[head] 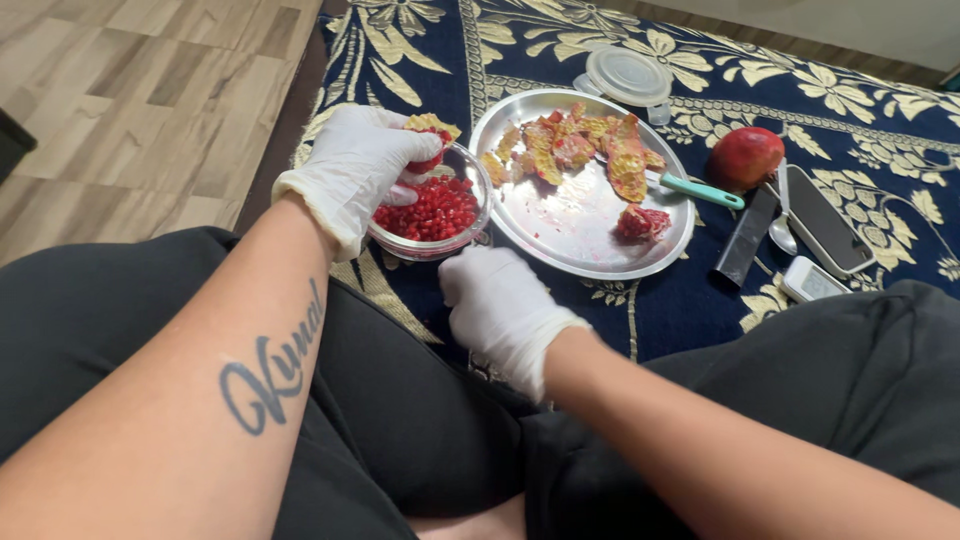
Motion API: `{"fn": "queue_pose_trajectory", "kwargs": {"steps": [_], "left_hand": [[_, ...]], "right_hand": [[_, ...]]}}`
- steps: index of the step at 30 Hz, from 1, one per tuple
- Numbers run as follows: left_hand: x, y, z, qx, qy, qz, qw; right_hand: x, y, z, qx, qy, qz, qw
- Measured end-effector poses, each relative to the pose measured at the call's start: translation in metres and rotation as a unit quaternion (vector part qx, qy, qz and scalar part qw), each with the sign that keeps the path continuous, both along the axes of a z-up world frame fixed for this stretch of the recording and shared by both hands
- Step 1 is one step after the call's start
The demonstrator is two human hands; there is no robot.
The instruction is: The person peels a pomegranate by hand, removing the seeds and placing them into a small bowl.
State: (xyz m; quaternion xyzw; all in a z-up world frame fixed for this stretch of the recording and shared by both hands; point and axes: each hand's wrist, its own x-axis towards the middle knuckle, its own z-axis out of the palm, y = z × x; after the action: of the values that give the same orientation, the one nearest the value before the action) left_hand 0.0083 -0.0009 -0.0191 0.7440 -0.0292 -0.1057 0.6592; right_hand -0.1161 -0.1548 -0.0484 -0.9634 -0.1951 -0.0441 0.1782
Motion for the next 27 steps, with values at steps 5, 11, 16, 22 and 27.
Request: {"fn": "queue_pose_trajectory", "kwargs": {"steps": [5, 11, 16, 22, 27], "left_hand": [[-0.001, 0.007, -0.001, -0.046, -0.016, 0.004, 0.999], [0.002, 0.014, -0.001, -0.013, 0.004, 0.007, 1.000], [0.007, 0.013, 0.001, -0.136, 0.034, -0.050, 0.989], [0.010, 0.013, -0.004, -0.150, -0.023, -0.179, 0.972], [0.003, 0.011, 0.002, -0.125, 0.007, -0.095, 0.988]], "right_hand": [[0.032, -0.023, 0.071, 0.322, 0.223, -0.118, 0.913], [0.074, -0.012, 0.088, 0.316, 0.220, -0.102, 0.917], [0.089, -0.030, 0.073, 0.292, 0.157, -0.099, 0.938], [0.108, -0.039, 0.064, 0.426, 0.175, 0.012, 0.888], [0.114, -0.048, 0.048, 0.471, 0.217, -0.040, 0.854]]}}
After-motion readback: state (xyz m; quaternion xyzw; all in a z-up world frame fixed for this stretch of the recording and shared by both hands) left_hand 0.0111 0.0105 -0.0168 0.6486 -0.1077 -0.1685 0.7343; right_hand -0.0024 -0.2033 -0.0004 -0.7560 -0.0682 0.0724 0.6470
